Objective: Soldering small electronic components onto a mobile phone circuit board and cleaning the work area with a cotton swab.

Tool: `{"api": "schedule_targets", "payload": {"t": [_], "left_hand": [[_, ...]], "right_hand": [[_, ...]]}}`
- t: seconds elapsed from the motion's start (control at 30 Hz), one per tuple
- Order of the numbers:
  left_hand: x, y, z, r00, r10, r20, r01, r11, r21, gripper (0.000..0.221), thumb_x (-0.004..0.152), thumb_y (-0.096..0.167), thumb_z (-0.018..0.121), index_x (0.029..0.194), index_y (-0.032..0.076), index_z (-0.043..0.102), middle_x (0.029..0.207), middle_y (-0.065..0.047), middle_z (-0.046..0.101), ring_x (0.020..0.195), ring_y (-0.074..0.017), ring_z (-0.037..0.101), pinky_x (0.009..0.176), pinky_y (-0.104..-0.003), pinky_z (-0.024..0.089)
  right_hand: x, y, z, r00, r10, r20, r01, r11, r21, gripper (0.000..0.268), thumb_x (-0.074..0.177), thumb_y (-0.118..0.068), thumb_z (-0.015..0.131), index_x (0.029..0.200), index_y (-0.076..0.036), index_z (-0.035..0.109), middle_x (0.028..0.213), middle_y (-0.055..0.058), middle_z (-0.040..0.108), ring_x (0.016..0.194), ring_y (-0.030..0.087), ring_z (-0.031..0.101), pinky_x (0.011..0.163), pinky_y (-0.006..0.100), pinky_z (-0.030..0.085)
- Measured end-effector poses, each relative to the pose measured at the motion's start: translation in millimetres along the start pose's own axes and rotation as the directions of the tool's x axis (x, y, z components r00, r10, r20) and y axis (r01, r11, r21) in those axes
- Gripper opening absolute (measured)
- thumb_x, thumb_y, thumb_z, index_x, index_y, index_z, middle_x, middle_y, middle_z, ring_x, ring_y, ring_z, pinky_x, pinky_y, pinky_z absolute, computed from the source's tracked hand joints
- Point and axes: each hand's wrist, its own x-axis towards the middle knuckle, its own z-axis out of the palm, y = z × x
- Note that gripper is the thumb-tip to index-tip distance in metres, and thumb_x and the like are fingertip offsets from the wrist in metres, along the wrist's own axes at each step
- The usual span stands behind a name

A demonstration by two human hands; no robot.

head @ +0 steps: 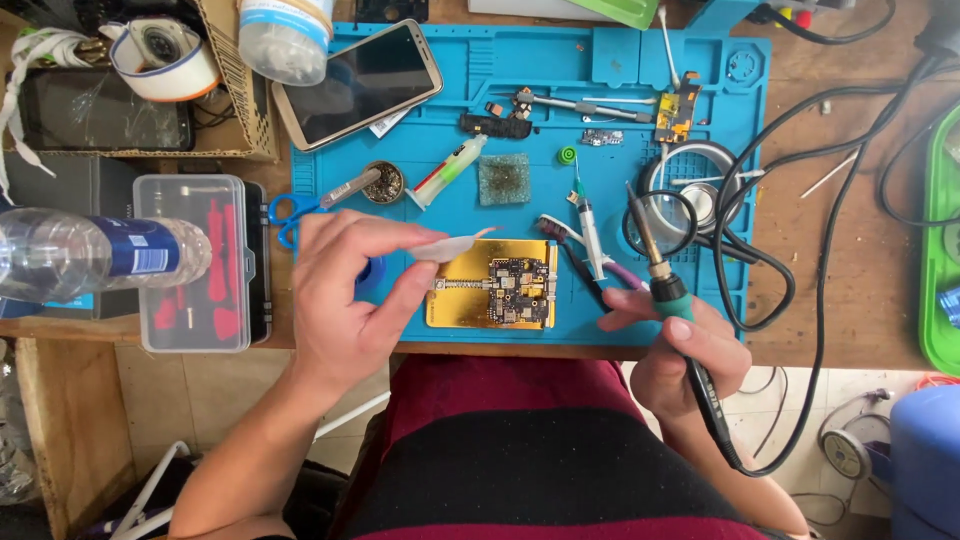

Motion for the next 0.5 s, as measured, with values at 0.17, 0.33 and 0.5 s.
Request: {"api": "schedule_targets", "payload": {"t": [0.17,0.33,0.5], "left_hand": [[-19,8,29,0.936,-0.336,0.102,0.326,0.728,-0.602,0.027,0.11,0.026,0.075,0.124,0.007,0.061,0.114,-0.012,0.074,0.1,-0.0221,0.08,0.092,-0.032,0.065],[-23,19,36,0.915,-0.359,0.185,0.374,0.578,-0.725,0.026,0.108,0.018,0.075,0.122,0.008,0.056,0.111,-0.015,0.073,0.093,-0.0295,0.087,0.079,-0.032,0.073],[-32,19,34,0.94,-0.302,0.162,0.328,0.656,-0.68,0.025,0.106,0.017,0.073,0.125,0.009,0.059,0.112,-0.012,0.08,0.101,-0.0237,0.086,0.088,-0.029,0.068]], "right_hand": [[18,-9,19,0.998,0.041,-0.05,-0.034,0.992,0.122,0.018,0.132,-0.036,0.05,0.144,-0.023,0.056,0.127,0.027,0.079,0.087,0.034,0.09,0.103,0.055,0.078],[39,-19,22,0.997,0.028,0.074,-0.042,0.981,0.189,0.029,0.121,-0.019,0.065,0.14,-0.019,0.045,0.132,0.03,0.075,0.101,0.033,0.088,0.098,0.045,0.078],[28,-21,25,0.985,0.17,-0.008,-0.156,0.917,0.367,0.054,0.108,0.004,0.077,0.146,-0.019,0.047,0.135,0.035,0.067,0.127,0.039,0.081,0.094,0.044,0.081]]}}
